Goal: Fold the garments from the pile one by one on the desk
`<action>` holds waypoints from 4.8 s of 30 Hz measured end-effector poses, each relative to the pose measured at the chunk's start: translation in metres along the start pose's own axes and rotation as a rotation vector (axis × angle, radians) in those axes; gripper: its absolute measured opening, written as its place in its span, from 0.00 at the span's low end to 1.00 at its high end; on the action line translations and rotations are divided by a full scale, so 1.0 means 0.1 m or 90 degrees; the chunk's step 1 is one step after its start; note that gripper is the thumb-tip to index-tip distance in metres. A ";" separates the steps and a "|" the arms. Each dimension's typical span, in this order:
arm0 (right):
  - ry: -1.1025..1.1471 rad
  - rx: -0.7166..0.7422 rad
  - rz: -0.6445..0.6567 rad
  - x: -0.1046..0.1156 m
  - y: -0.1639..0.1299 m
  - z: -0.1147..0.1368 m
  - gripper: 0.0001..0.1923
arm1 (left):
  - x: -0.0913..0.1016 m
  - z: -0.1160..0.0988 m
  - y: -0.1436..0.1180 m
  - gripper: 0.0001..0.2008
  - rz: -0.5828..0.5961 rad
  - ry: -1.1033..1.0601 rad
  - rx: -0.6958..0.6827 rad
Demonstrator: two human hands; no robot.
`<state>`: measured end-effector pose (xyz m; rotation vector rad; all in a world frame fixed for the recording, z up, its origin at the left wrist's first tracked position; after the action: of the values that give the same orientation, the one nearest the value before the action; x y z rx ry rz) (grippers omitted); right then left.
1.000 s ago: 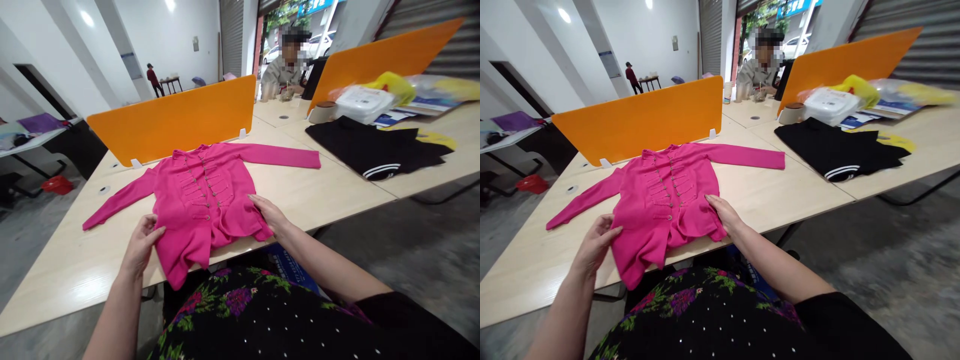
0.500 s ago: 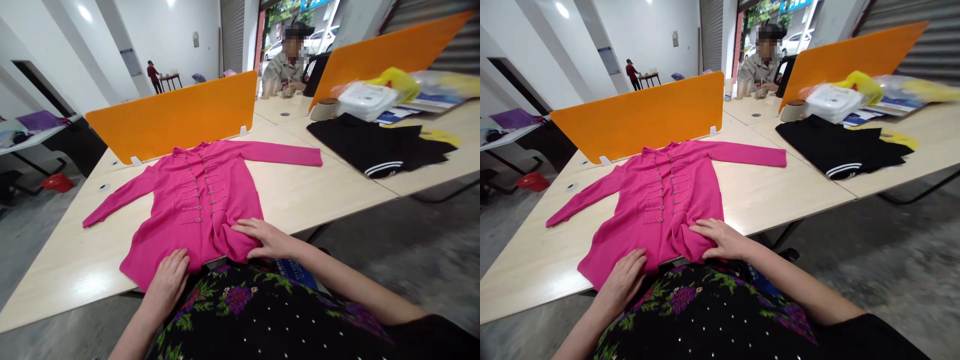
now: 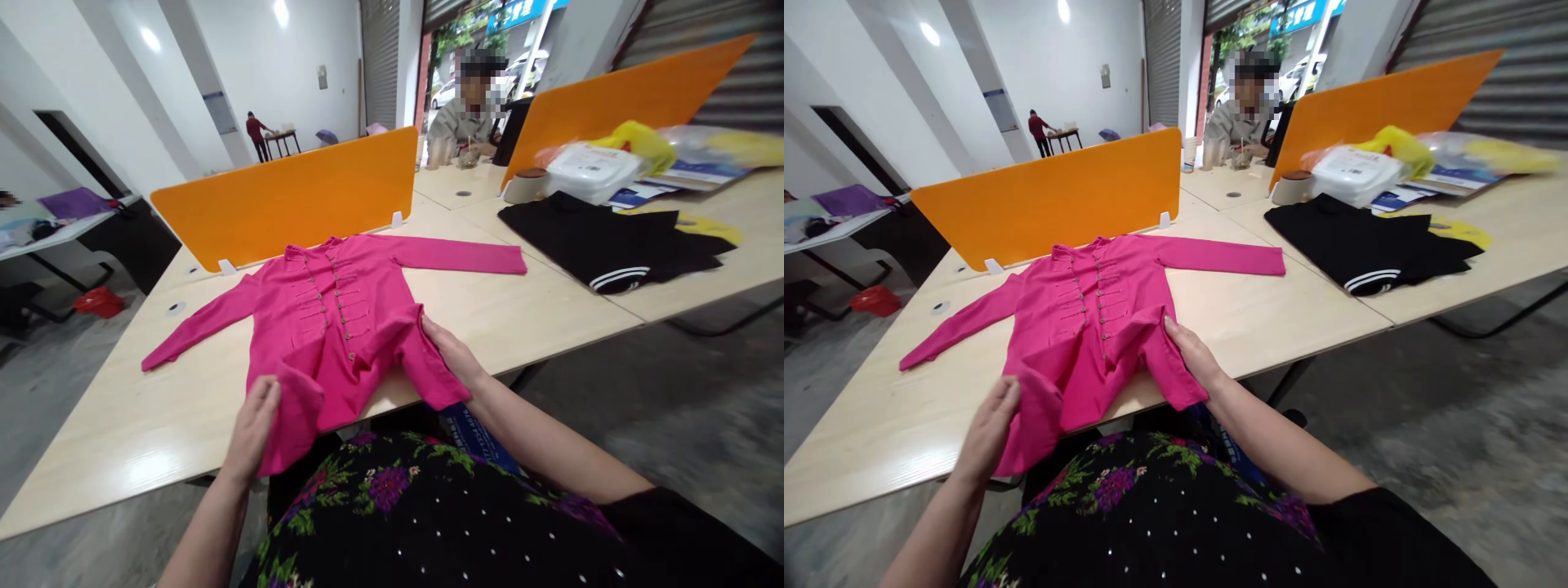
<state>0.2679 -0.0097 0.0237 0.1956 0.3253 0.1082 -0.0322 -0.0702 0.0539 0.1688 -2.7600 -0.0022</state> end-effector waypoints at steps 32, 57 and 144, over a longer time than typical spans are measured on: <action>-0.800 0.134 0.592 -0.20 -0.72 0.06 0.08 | -0.92 -0.21 -0.58 0.13 0.360 0.298 -0.192; -0.822 0.316 0.532 -0.34 -0.81 0.04 0.08 | -0.84 0.10 -0.60 0.17 0.157 0.651 -0.444; -1.127 0.019 0.054 -0.87 3.55 -0.93 0.20 | -1.16 0.33 1.18 0.30 0.112 0.602 -0.191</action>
<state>0.1294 0.3412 0.0375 0.2675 -1.4457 -0.0151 0.0489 0.0597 -0.0169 -0.1299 -1.7928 -0.2276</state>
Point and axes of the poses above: each hand's wrist, its own y-axis towards the middle knuckle, its own x-axis out of the back of the hand, z = x × y, the point moved 9 cm from there along y, towards the middle knuckle, and after that the axes turned 10 degrees about x, right-handed, at the moved point
